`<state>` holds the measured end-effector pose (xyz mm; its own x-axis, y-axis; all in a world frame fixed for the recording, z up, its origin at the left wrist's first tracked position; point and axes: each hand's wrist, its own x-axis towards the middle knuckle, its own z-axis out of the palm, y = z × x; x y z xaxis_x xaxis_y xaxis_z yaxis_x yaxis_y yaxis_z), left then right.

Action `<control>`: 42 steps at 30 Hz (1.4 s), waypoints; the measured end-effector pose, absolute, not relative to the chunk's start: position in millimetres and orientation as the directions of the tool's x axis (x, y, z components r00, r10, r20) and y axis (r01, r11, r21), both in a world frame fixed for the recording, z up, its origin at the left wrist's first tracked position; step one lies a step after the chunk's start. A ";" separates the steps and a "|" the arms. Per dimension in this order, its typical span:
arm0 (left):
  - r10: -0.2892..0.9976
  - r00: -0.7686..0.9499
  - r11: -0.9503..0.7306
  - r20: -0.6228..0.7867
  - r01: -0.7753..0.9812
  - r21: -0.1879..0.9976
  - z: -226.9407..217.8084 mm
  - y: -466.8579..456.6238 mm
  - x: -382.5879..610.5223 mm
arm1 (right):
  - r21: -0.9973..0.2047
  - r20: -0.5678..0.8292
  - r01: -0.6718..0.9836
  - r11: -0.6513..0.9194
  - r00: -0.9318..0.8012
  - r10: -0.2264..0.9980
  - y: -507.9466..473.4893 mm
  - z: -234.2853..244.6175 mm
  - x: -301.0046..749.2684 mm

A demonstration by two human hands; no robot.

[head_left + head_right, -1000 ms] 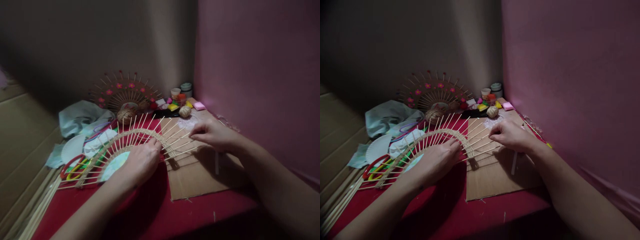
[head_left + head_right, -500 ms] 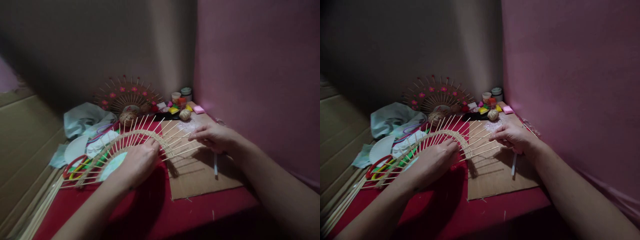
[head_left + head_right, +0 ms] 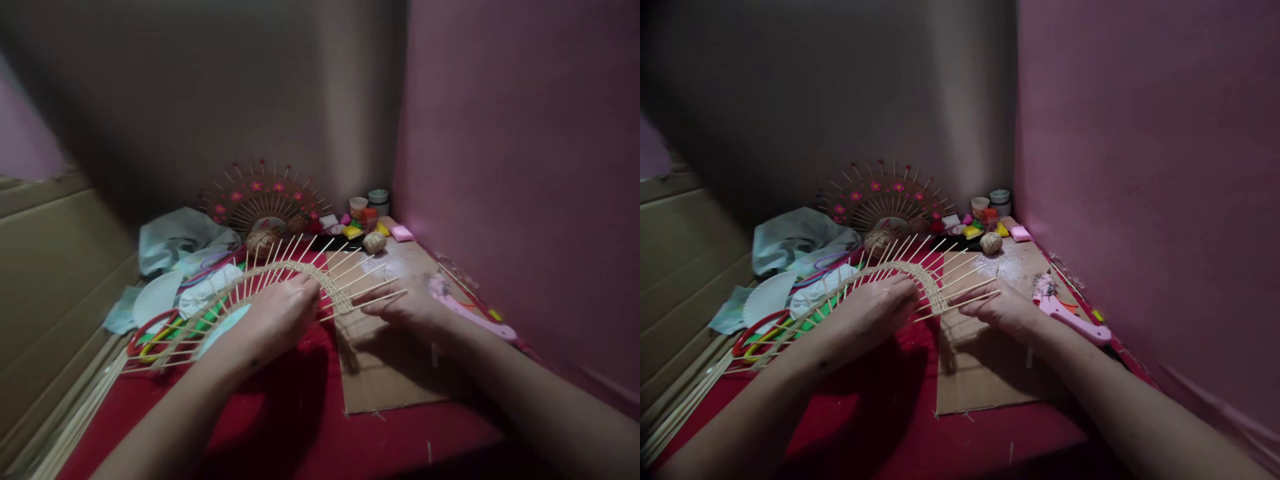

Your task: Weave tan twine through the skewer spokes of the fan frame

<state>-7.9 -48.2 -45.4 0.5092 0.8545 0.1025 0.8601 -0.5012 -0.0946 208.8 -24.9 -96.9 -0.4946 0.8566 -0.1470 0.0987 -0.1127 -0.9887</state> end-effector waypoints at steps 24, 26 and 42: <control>0.805 0.518 -0.579 0.289 0.793 0.189 -63.7 -25.3 -9.3 | -0.993 -0.031 -0.074 -0.091 -0.583 0.812 -29.6 -107.3 204.9; 0.785 0.527 -0.602 0.326 0.774 0.198 -63.1 -19.6 -9.6 | -0.995 -0.030 -0.057 -0.076 -0.566 0.824 -30.0 -107.0 204.7; 0.695 0.695 -0.717 0.184 0.652 0.244 -58.4 -10.2 -7.8 | -0.988 -0.044 -0.100 -0.117 -0.549 0.835 -31.3 -102.6 201.4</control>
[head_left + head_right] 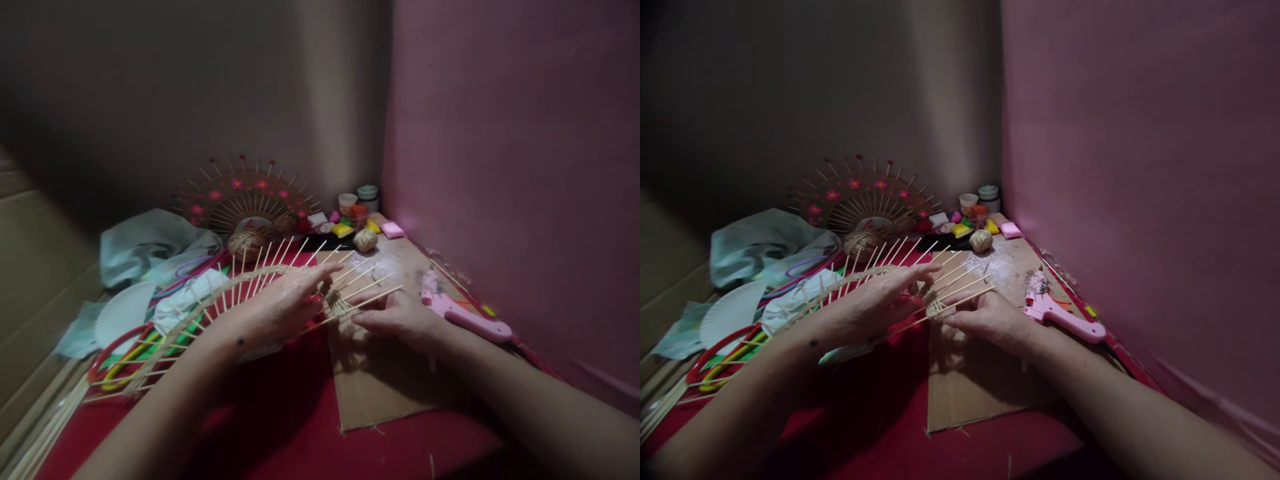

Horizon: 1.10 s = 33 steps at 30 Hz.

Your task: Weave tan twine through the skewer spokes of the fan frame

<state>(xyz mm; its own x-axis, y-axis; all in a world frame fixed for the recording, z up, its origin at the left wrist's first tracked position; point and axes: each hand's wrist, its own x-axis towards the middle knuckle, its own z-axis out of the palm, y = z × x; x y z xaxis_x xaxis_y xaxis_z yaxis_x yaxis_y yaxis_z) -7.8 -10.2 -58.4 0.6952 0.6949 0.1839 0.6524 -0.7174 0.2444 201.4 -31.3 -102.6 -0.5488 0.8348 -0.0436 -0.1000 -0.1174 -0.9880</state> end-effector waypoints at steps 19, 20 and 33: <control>0.638 0.741 -0.770 0.210 0.607 0.195 -48.7 -13.4 -8.9 | -0.993 -0.034 -0.083 -0.082 -0.465 0.885 -14.7 -97.4 230.2; 0.633 0.746 -0.774 0.206 0.601 0.199 -48.4 -13.7 -8.6 | -0.992 -0.028 -0.097 -0.083 -0.466 0.884 -13.8 -97.2 232.2; 0.623 0.759 -0.782 0.190 0.591 0.201 -50.6 -12.3 -6.5 | -0.989 0.090 0.090 0.117 -0.262 0.961 -17.0 -74.6 242.6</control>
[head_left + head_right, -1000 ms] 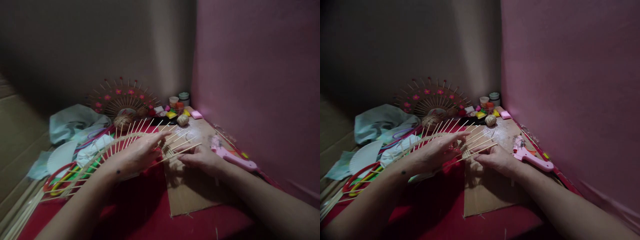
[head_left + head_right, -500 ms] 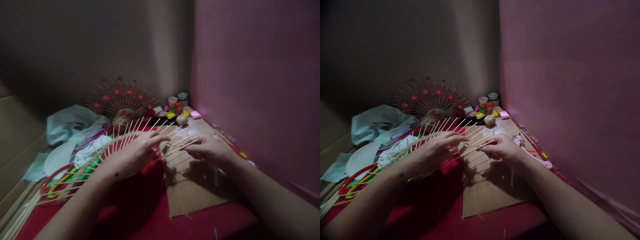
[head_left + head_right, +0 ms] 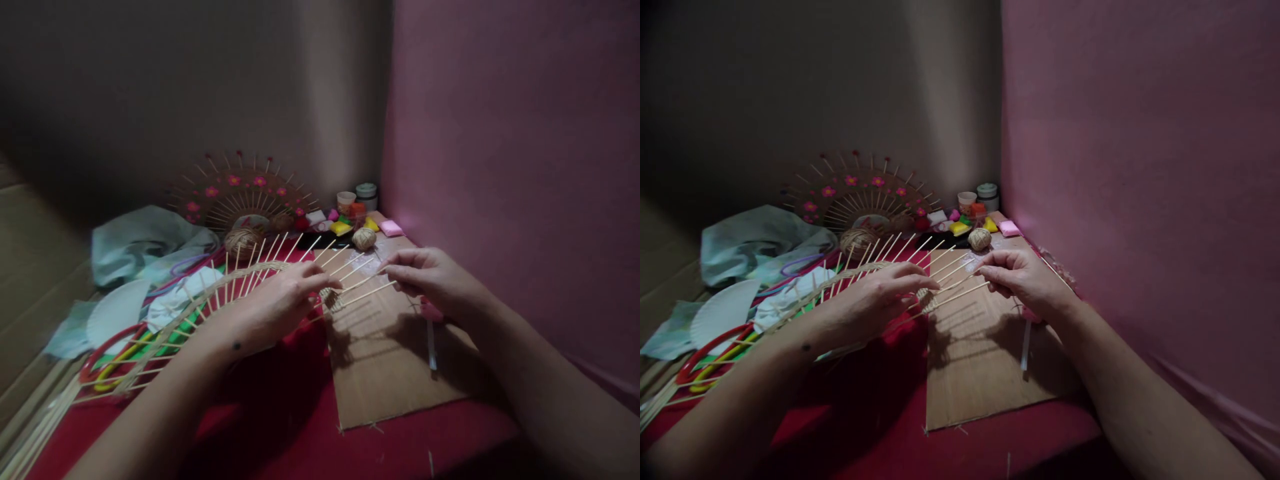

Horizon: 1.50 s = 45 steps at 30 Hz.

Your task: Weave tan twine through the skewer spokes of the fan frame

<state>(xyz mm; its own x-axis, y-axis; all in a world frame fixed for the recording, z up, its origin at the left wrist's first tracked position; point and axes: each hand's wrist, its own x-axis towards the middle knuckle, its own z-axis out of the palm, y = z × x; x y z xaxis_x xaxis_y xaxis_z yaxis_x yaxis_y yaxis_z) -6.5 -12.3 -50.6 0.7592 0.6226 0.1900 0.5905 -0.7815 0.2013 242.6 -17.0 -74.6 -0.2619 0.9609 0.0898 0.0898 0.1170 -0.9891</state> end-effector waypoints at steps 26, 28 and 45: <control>0.645 0.712 -0.762 0.279 0.626 0.163 -45.3 -15.8 0.3 | -1.000 0.013 0.010 0.027 -0.687 0.727 -28.7 -103.7 208.6; 0.641 0.716 -0.766 0.276 0.619 0.173 -44.9 -16.2 0.3 | -0.981 0.002 -0.151 -0.121 -0.632 0.775 -31.1 -107.0 201.0; 0.629 0.689 -0.770 0.360 0.614 0.170 -62.4 -11.4 1.2 | -0.866 -0.104 -0.371 -0.335 -0.521 0.847 -30.0 -124.7 182.7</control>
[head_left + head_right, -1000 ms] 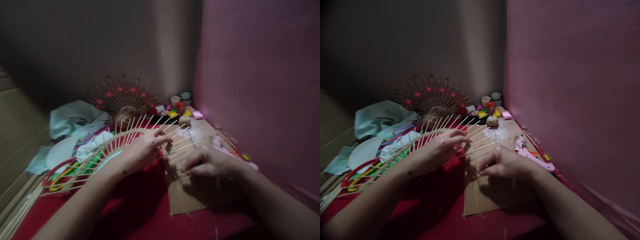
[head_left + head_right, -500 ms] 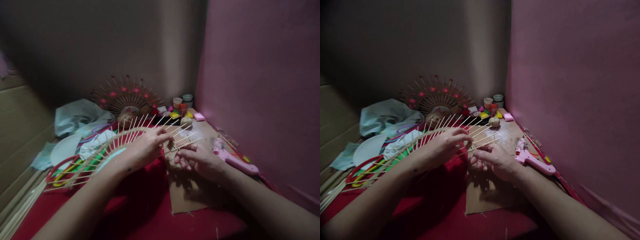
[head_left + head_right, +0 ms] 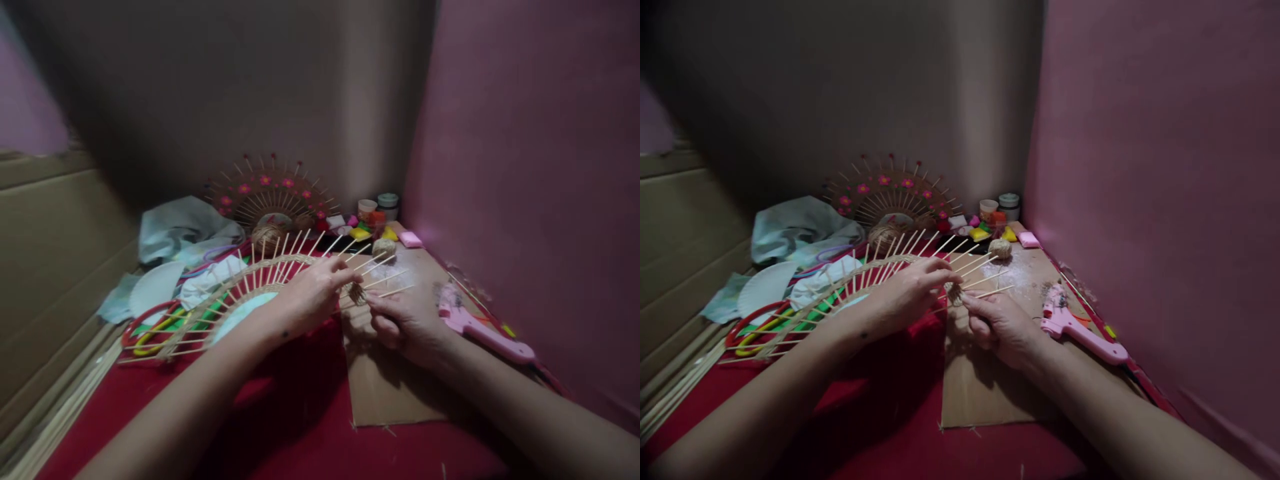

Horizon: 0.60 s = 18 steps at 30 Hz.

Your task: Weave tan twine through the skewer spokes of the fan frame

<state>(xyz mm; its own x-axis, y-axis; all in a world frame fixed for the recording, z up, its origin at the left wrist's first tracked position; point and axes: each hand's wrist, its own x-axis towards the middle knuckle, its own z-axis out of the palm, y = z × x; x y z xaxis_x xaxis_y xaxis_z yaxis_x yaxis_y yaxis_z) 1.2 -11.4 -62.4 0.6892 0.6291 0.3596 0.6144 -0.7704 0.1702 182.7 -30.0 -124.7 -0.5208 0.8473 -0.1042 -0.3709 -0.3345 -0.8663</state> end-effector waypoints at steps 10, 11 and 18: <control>0.580 0.813 -0.586 0.055 0.369 0.721 -56.2 -83.2 6.2 | -0.914 -0.125 -0.265 -0.307 -0.535 0.836 -24.2 -126.4 197.8; 0.567 0.823 -0.451 -0.036 0.347 0.822 -66.7 -86.2 5.8 | -0.918 -0.122 -0.260 -0.300 -0.534 0.837 -24.2 -126.3 198.1; 0.839 0.488 0.478 -0.241 -0.449 0.755 -129.4 -76.2 5.1 | -0.902 -0.112 -0.332 -0.274 -0.434 0.894 -20.6 -126.4 199.9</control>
